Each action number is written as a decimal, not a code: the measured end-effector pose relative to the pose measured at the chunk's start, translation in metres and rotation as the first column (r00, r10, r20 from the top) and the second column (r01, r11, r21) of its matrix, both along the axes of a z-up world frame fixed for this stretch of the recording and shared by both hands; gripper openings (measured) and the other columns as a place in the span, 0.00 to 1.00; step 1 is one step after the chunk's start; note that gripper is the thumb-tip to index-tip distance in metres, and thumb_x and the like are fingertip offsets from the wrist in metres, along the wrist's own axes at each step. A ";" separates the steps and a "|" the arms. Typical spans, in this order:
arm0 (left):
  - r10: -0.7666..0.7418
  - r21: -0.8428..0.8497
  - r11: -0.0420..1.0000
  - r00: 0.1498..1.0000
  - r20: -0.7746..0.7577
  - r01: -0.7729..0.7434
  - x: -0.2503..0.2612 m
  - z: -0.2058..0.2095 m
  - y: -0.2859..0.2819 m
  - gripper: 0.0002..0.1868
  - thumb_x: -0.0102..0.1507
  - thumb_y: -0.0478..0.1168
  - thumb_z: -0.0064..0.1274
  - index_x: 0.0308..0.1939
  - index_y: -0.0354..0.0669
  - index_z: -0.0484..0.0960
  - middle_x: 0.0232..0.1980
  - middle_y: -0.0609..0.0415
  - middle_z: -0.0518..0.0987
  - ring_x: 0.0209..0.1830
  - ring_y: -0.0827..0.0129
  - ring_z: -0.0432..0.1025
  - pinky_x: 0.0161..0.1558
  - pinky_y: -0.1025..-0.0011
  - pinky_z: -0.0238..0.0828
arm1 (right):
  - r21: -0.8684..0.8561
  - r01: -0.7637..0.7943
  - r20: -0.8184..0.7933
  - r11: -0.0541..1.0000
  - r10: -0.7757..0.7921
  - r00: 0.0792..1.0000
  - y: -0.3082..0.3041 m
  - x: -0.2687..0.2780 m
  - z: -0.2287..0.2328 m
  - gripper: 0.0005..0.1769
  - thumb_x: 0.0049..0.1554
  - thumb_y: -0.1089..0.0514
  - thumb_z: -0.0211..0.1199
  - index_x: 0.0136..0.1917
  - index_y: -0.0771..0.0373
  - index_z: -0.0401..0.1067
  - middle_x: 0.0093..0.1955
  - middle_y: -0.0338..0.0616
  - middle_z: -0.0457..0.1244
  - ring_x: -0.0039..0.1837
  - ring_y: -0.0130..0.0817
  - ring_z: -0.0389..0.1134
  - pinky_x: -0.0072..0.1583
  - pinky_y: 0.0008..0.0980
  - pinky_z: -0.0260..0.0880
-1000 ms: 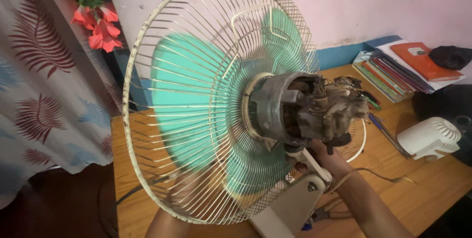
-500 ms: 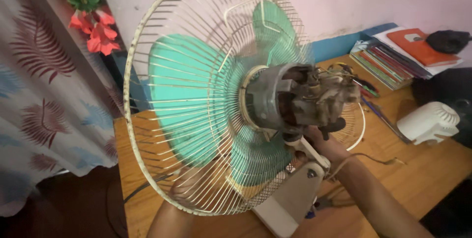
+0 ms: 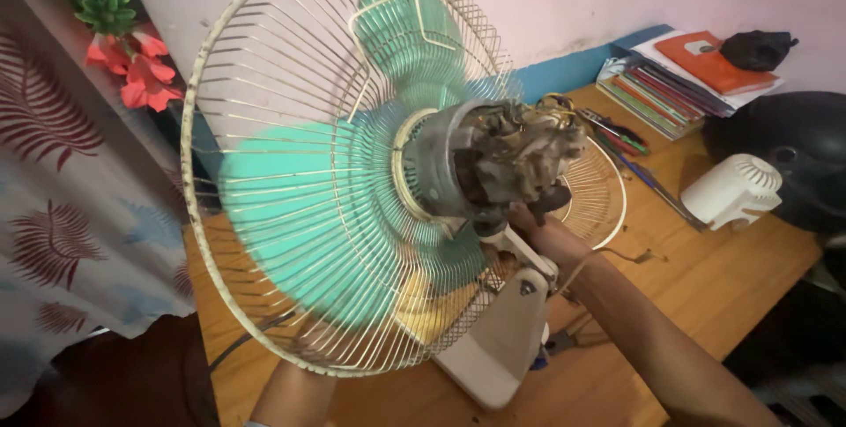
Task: The person reassembles an electric fan by placing the rear motor cover onto the fan head and securing it with a screwdriver. They tighten the central screw multiple times to ensure the cover is firmly attached.
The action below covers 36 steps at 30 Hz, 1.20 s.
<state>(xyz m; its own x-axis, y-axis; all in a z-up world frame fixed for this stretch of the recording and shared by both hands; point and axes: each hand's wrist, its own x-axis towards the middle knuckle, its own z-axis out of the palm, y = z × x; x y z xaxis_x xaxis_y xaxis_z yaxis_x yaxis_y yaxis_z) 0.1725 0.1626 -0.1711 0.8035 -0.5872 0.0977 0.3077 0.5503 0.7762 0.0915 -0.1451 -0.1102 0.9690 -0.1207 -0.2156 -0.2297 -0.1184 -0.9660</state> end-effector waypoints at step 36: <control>0.128 0.001 0.992 0.992 -0.019 -0.128 -0.004 -0.013 0.080 0.35 0.62 0.37 0.54 0.72 0.29 0.65 0.61 0.43 0.77 0.57 0.59 0.77 0.55 0.65 0.80 | 0.550 0.223 0.034 0.805 -0.289 0.957 -0.089 0.041 -0.078 0.12 0.65 0.57 0.50 0.56 0.61 0.72 0.49 0.43 0.70 0.48 0.31 0.71 0.49 0.31 0.70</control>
